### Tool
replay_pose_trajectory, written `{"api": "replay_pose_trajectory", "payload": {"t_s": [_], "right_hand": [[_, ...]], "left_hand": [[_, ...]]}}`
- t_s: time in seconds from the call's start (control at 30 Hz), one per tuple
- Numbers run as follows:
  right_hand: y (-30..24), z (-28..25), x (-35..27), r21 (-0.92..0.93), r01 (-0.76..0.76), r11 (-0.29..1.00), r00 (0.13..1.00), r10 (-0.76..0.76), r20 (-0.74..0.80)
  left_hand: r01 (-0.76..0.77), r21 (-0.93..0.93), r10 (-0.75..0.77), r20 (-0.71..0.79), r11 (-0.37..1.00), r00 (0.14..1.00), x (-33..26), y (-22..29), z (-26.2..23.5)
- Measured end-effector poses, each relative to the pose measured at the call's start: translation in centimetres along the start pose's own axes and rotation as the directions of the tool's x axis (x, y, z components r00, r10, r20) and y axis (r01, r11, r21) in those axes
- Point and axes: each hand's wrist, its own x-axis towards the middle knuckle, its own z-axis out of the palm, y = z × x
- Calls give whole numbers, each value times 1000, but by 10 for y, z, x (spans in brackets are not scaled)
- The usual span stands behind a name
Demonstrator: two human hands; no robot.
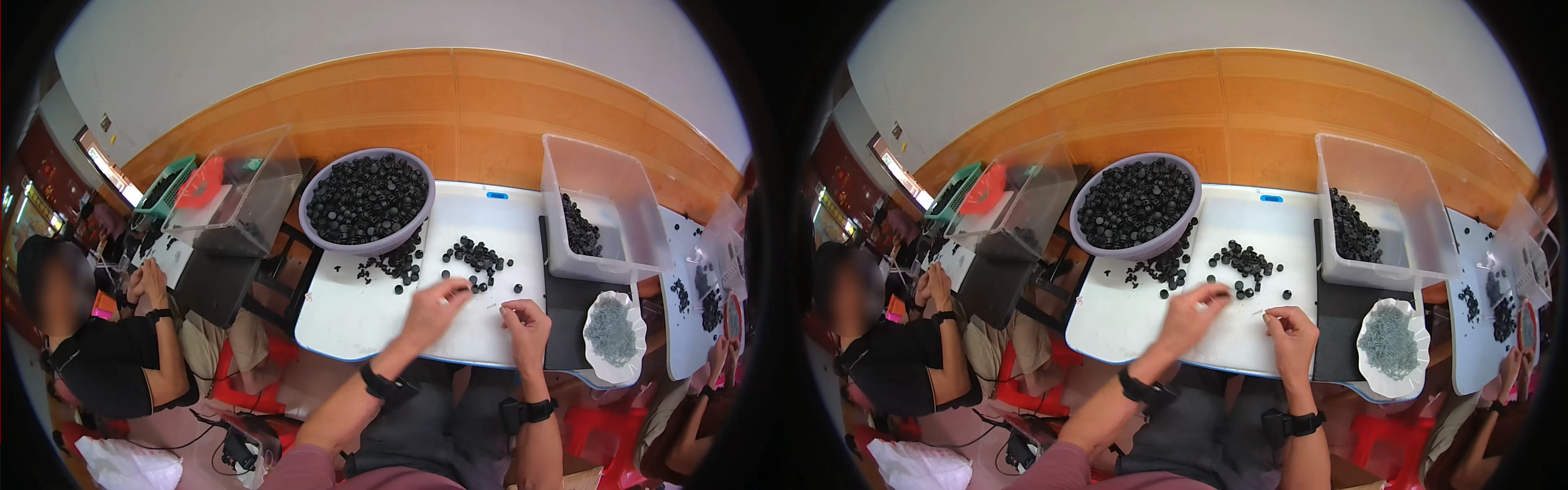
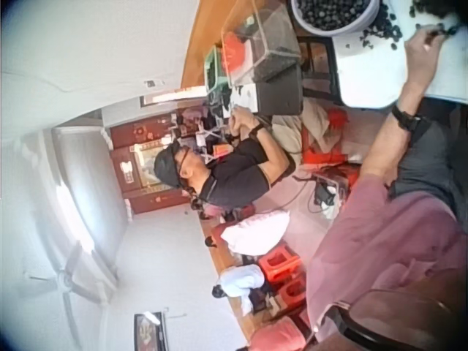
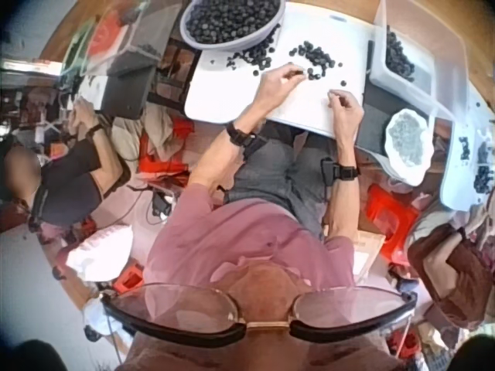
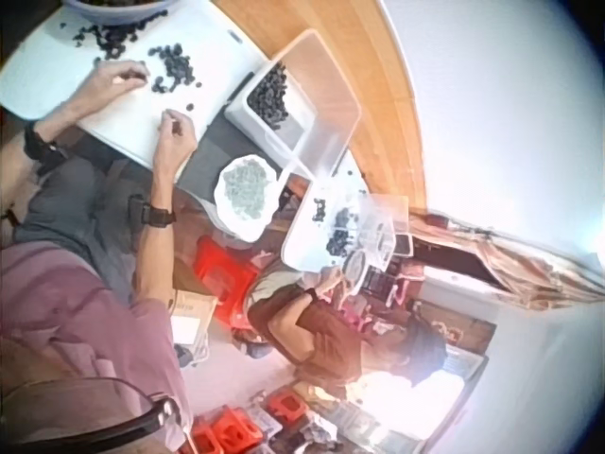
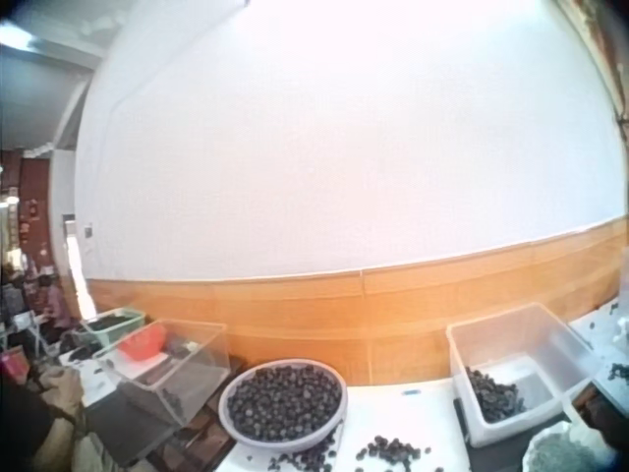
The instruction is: Assembling small black plastic parts with metal pins.
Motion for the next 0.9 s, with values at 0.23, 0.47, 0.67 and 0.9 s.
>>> {"api": "replay_pose_trajectory", "payload": {"t_s": [0.23,0.47,0.67,0.9], "right_hand": [[-8,12,10,25,122,992,985,-118,-123],[-6,15,14,-352,200,914,966,-243,-82],[-9,20,12,-501,216,838,976,-199,89],[-2,19,14,-495,325,806,941,-326,88]], "left_hand": [[-207,358,296,-212,910,932,121,26,-125],[-284,380,273,83,880,958,89,18,-66],[-92,317,23,215,944,976,34,-18,-11],[-88,512,94,15,854,995,71,-28,-38]]}}
